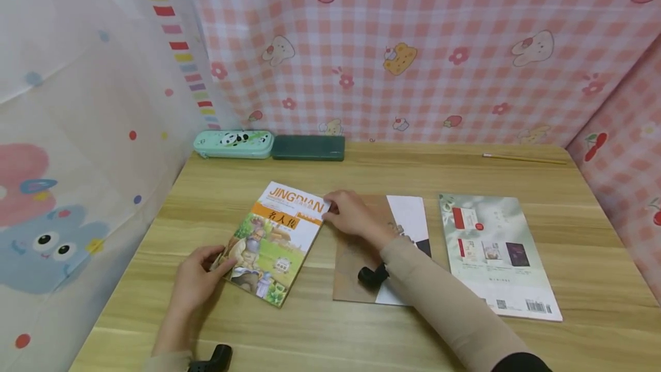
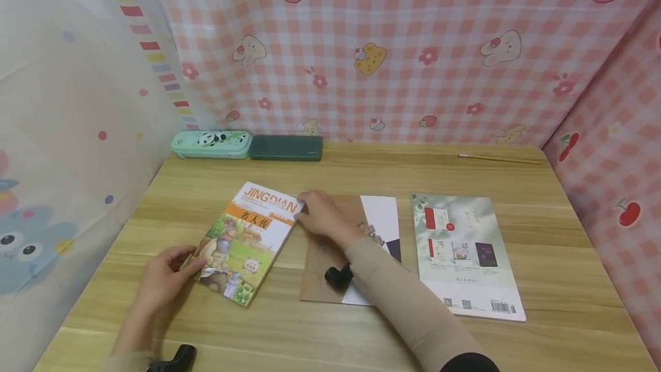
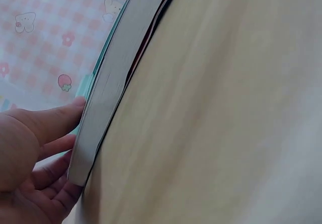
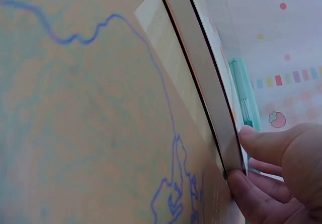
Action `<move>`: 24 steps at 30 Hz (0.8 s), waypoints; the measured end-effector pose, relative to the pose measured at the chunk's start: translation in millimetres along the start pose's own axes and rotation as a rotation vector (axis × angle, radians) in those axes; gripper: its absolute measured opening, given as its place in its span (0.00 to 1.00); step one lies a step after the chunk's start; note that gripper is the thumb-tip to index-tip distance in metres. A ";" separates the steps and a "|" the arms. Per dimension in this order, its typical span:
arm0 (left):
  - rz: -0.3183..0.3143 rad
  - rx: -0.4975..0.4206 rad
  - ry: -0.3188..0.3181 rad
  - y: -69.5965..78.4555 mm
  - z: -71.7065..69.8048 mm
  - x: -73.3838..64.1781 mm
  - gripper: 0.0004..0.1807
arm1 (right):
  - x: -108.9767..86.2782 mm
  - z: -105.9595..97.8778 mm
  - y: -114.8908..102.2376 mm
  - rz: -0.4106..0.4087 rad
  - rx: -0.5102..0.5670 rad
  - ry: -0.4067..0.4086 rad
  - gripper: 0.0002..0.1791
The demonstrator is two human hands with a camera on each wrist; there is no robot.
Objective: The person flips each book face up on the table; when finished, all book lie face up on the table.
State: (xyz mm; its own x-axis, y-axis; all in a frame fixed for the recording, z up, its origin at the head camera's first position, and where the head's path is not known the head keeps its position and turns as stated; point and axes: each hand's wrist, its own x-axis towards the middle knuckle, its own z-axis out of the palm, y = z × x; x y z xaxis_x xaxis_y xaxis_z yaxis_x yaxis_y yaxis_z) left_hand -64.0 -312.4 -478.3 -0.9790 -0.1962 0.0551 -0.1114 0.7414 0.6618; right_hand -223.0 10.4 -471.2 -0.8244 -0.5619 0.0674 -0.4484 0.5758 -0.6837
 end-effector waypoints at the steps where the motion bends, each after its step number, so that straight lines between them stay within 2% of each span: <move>1: -0.014 -0.015 -0.003 0.2 0.6 -1.5 0.26 | 1.3 0.7 0.0 0.000 0.007 0.005 0.07; 8: -0.067 -0.080 -0.033 2.0 1.5 -12.1 0.27 | 8.3 5.6 1.6 0.032 0.074 0.035 0.18; 12: -0.103 -0.107 -0.043 4.7 2.3 -17.4 0.29 | 11.1 7.2 2.3 0.070 0.093 0.017 0.24; 18: -0.101 -0.145 -0.005 6.1 7.7 -23.6 0.28 | 15.1 10.4 5.1 0.076 0.141 0.022 0.25; 24: -0.095 -0.225 0.030 7.3 12.3 -28.7 0.27 | 18.2 13.8 8.2 0.079 0.177 0.051 0.24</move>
State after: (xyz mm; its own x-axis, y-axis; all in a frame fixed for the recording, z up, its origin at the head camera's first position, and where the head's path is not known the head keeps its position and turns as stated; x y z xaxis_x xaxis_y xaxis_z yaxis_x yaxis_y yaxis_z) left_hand -38.9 -293.5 -484.2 -0.9601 -0.2794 0.0048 -0.1583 0.5578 0.8148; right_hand -236.9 -3.2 -485.6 -0.8730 -0.4858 0.0420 -0.3175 0.5009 -0.8051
